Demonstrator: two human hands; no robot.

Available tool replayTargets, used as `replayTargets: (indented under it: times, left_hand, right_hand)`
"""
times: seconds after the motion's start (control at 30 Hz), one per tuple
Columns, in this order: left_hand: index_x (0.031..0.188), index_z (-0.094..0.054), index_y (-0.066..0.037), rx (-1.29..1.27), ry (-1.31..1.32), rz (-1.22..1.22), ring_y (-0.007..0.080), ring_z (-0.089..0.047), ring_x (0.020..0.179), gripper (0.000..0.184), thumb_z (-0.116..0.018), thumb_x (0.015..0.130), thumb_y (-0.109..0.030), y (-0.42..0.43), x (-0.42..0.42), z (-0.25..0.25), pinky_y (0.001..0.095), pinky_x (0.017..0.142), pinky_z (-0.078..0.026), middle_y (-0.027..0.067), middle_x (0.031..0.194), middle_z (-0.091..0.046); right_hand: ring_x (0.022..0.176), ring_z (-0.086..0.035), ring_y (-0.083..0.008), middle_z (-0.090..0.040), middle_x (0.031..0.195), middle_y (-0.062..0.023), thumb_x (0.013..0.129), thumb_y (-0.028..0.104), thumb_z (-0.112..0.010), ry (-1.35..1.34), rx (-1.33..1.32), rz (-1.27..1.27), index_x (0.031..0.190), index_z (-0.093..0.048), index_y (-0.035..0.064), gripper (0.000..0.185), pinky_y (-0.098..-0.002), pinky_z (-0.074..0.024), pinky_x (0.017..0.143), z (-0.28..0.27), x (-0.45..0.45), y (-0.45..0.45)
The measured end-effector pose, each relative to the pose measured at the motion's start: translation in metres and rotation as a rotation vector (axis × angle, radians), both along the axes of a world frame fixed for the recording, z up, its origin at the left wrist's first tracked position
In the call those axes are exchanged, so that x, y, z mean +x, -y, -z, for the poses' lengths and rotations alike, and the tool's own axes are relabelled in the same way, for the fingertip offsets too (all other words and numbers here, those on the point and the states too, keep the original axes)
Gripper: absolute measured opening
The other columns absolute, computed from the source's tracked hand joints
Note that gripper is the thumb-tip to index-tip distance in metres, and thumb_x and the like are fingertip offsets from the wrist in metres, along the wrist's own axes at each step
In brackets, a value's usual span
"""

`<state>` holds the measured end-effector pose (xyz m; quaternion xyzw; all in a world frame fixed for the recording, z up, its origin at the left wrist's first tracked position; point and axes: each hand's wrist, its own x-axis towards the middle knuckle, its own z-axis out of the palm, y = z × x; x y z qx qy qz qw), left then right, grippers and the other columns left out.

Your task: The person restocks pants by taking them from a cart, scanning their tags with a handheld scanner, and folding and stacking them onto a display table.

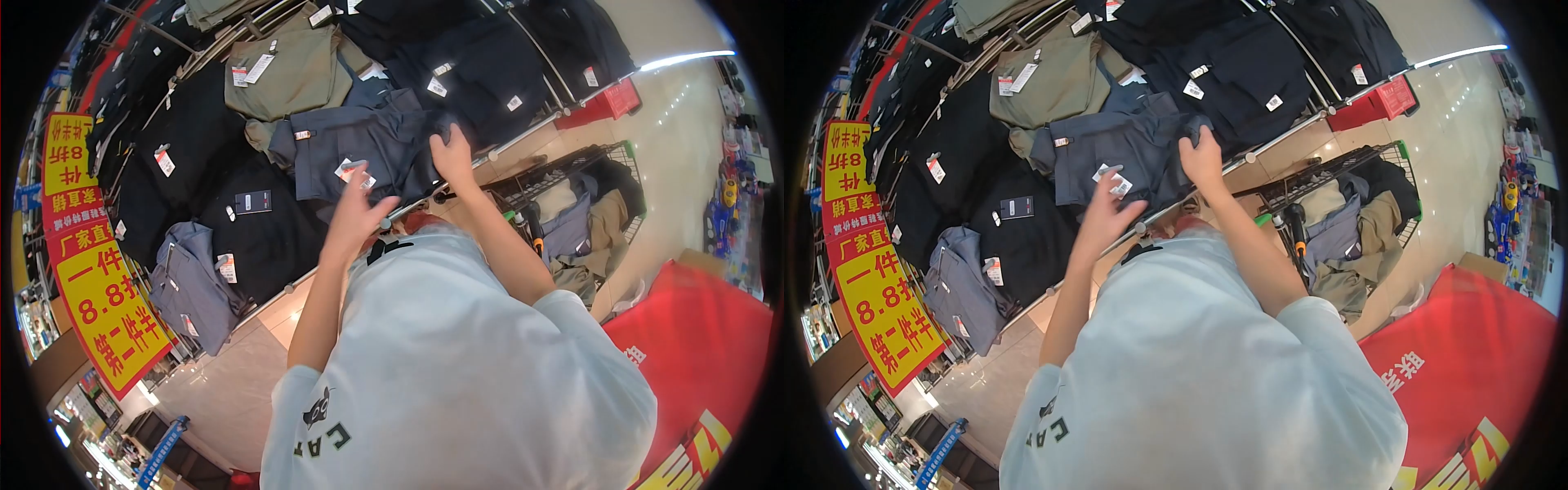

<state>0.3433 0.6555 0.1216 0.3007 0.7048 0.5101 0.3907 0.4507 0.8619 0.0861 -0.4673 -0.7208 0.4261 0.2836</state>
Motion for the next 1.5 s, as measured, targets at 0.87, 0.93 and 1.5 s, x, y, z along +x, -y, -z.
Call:
replayTargets:
  times: [0.87,0.93,1.5]
  left_hand:
    - [0.14,-0.034,0.01,-0.58,-0.4,-0.452,0.045,-0.048,0.126,0.108,-0.081,0.069,-0.057,0.004,-0.129,0.101,0.0458,0.104,-0.042,0.0318,0.135,-0.046]
    - [0.136,-0.038,0.011,-0.593,-0.42,-0.48,0.045,-0.051,0.124,0.104,-0.081,0.069,-0.056,0.003,-0.132,0.104,0.046,0.101,-0.044,0.0325,0.132,-0.05]
    - [0.105,-0.06,0.005,-0.77,-0.217,-0.306,0.0463,-0.062,0.104,0.06,-0.063,0.087,-0.052,0.017,-0.07,0.104,0.0483,0.088,-0.048,0.0323,0.107,-0.064]
  right_hand:
    - [0.124,-0.052,-0.037,-0.045,0.138,-0.0299,0.077,0.042,-0.079,0.16,-0.7,-0.213,0.143,-0.026,-0.0096,0.099,-0.0387,-0.0439,0.103,0.053,-0.082,0.029]
    - [0.116,-0.058,-0.032,-0.054,0.13,-0.0275,0.078,0.034,-0.077,0.024,-0.795,-0.358,0.138,-0.036,-0.0133,0.087,-0.0363,-0.0486,0.095,0.085,-0.091,0.025]
    - [0.122,-0.055,-0.0413,-0.056,0.129,-0.0327,0.074,0.052,-0.073,0.475,-0.231,-0.45,0.134,-0.047,-0.0101,0.09,-0.0409,-0.044,0.103,0.092,-0.082,-0.031]
